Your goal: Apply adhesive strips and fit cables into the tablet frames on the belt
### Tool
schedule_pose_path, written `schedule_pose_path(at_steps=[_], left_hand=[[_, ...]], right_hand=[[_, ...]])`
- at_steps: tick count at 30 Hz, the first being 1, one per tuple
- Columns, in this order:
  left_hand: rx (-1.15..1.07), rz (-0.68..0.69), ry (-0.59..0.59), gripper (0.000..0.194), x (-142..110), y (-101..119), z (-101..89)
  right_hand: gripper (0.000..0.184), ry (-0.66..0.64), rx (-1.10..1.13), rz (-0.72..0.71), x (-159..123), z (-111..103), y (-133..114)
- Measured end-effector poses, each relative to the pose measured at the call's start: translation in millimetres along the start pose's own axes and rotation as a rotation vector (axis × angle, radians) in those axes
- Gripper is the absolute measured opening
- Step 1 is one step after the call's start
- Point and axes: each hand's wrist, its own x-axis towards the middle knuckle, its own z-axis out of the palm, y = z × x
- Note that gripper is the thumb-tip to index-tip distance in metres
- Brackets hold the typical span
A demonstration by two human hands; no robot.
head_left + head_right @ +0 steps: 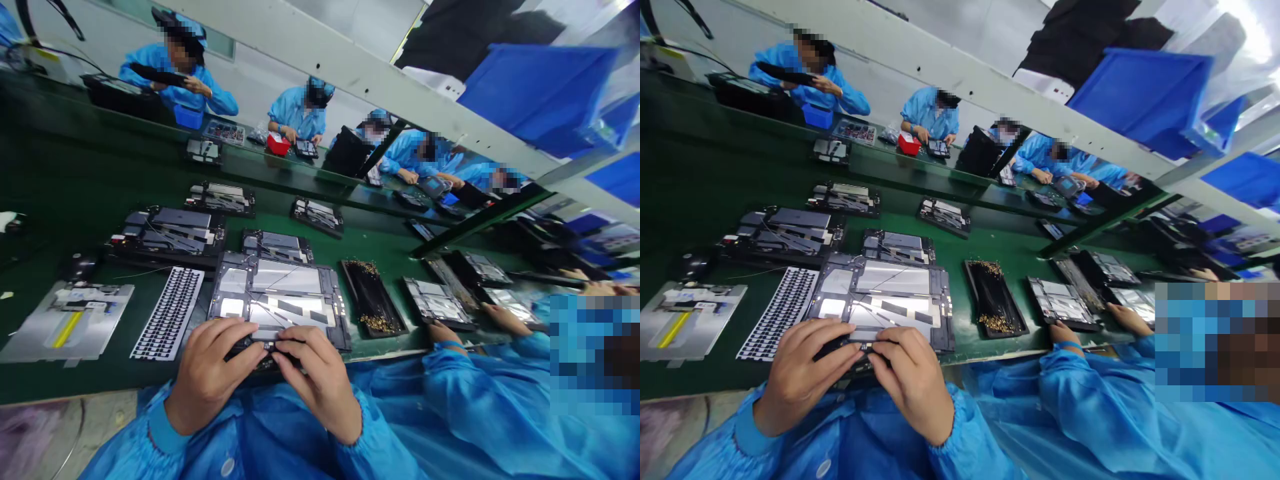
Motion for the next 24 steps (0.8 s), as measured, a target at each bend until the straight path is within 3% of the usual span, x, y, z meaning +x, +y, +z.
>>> schedule_pose_path(at_steps=[13,20,24], left_hand=[[-0.004,0.009,0.018,0.013,-0.1,0.3,1.8],[0.008,0.004,0.012,0.014,-2.2,-2.3,0.9],[0.015,0.034,0.022,0.016,-3.4,-3.9,5.7]], right_hand=[[0.027,-0.034,-0.053,-0.060,3.8,2.8,-0.6],[0.021,-0.008,-0.105,-0.088,6.4,3.5,0.5],[0.022,0.019,-0.277,-0.273,6.1,10.4,4.3]])
